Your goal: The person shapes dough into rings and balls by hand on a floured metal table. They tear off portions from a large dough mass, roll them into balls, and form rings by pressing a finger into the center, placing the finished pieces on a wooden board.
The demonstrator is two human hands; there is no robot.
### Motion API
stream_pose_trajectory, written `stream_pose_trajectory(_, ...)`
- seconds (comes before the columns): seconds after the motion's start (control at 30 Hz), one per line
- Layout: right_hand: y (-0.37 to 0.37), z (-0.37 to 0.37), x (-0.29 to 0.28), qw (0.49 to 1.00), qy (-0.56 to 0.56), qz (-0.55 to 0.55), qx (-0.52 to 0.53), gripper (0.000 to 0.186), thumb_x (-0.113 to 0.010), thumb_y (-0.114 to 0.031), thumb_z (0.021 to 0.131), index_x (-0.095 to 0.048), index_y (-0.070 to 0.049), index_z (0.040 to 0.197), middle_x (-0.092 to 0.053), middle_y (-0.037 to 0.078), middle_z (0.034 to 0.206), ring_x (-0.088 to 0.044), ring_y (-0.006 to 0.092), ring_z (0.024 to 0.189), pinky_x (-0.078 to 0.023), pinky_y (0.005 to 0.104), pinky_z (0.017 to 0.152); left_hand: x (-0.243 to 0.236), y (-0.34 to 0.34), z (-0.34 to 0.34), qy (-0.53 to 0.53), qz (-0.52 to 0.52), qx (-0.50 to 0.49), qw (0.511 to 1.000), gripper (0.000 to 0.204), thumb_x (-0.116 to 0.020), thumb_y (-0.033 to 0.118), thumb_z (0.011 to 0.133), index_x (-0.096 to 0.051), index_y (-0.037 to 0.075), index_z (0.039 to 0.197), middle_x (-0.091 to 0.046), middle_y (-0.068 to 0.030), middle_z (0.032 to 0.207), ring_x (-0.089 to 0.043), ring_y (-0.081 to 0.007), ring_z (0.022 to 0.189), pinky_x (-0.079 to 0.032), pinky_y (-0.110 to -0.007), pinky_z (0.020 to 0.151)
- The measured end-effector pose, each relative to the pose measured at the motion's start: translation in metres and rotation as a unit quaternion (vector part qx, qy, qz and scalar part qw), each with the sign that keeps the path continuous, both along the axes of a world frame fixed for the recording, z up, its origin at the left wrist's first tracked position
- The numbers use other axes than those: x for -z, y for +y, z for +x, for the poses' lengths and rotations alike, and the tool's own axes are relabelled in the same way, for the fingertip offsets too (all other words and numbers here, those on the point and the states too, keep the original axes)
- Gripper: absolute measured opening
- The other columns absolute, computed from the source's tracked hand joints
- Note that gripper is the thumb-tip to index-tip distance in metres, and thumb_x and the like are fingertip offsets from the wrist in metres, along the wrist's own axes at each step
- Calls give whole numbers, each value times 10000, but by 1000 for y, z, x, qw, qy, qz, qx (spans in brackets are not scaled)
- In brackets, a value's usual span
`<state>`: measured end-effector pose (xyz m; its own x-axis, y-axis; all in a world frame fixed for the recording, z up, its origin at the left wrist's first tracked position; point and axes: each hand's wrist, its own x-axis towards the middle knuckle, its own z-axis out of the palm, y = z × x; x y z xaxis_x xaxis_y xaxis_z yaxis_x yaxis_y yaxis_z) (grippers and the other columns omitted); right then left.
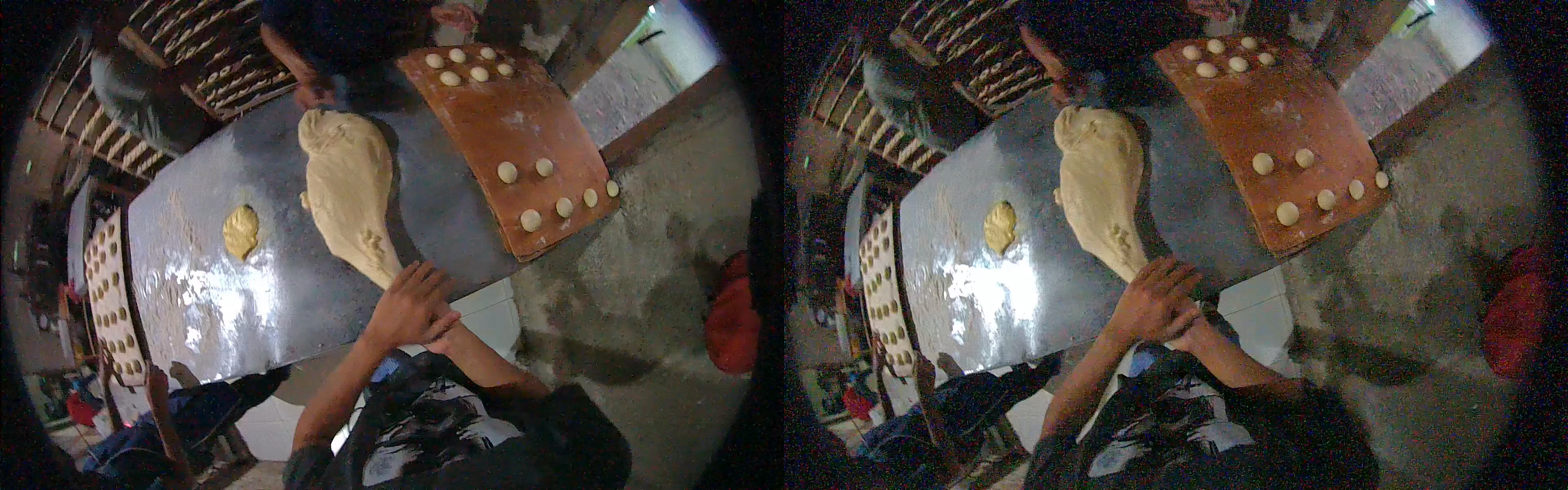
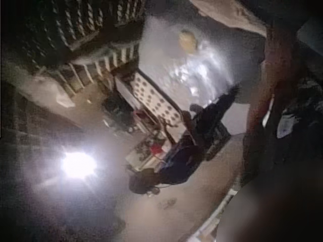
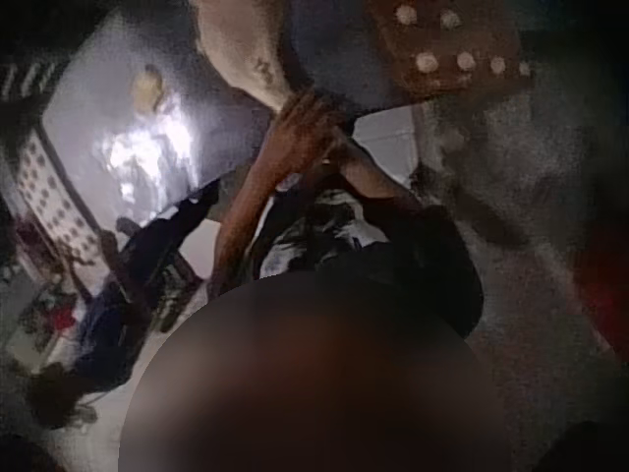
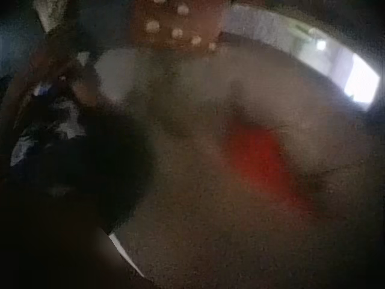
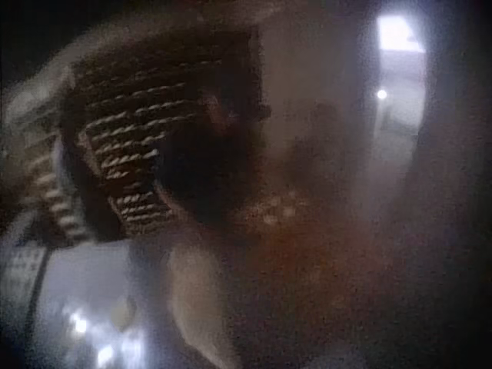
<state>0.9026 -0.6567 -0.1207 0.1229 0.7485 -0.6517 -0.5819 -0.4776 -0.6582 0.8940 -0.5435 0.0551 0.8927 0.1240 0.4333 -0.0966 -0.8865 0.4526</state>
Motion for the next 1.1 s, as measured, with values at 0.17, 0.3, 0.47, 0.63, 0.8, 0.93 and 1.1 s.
stream_pose_trajectory(0.17, -52, 13, -107, 919, -372, -117, 59, 328, -475, -321, 1029, -621, -38, 952, -602, 121, 749, -595, 317, 657, -458, 461, 624, 97, 13, -1, -100, -110, 122, 981, 172, -580, 259, 818, -655, 124, 742, -547, -36, 615, -573, -295, 571, -460, -446, 623)
stream_pose_trajectory(0.3, -45, 14, -202, 750, -654, 56, 85, 235, -546, -192, 983, -607, -43, 812, -537, 108, 604, -542, 258, 554, -387, 397, 475, 64, 56, 5, -114, -97, 52, 987, 107, -593, 199, 803, -670, 132, 772, -611, -73, 654, -615, -310, 600, -487, -438, 618)
stream_pose_trajectory(0.47, -15, 57, -178, 636, -765, 50, -87, 185, -619, -175, 919, -697, -7, 925, -615, 217, 1210, -561, 406, 1097, -366, 541, 922, 61, 126, -51, 0, -271, -200, 942, 92, -629, 168, 921, -667, 86, 902, -660, -153, 858, -653, -360, 824, -525, -471, 783)
stream_pose_trajectory(0.63, 110, 134, -85, 504, -856, -94, -74, 594, -554, -332, 977, -412, -104, 1507, -269, 249, 1617, -266, 494, 1463, -109, 650, 1197, 22, 107, -74, 8, -197, -261, 945, 227, -713, 128, 902, -647, 64, 1109, -585, -203, 1259, -565, -387, 1146, -489, -459, 931)
stream_pose_trajectory(0.8, 24, 74, -23, 587, -790, 102, -145, 532, -549, -309, 977, -484, -84, 1454, -477, 210, 1492, -422, 478, 1373, -320, 573, 1159, -21, 76, -99, -13, -74, -373, 925, 413, -779, 200, 850, -629, 91, 1219, -604, -190, 1228, -575, -374, 1154, -488, -457, 942)
stream_pose_trajectory(0.93, 4, 113, -92, 689, -723, -10, -42, 369, -525, -329, 1013, -588, -41, 1236, -599, 130, 1250, -544, 339, 1151, -456, 435, 975, -16, 35, -83, 27, -190, -223, 956, 420, -731, 243, 898, -583, 101, 1264, -693, -171, 1001, -680, -397, 884, -548, -496, 723)
stream_pose_trajectory(1.1, 62, 98, -168, 890, -374, 113, 234, 335, -512, -378, 1054, -595, -70, 949, -581, 15, 896, -549, 133, 791, -467, 296, 705, 10, 24, -8, 108, -297, -111, 942, 348, -597, 270, 991, -536, 16, 1221, -676, -251, 894, -667, -457, 689, -527, -551, 554)
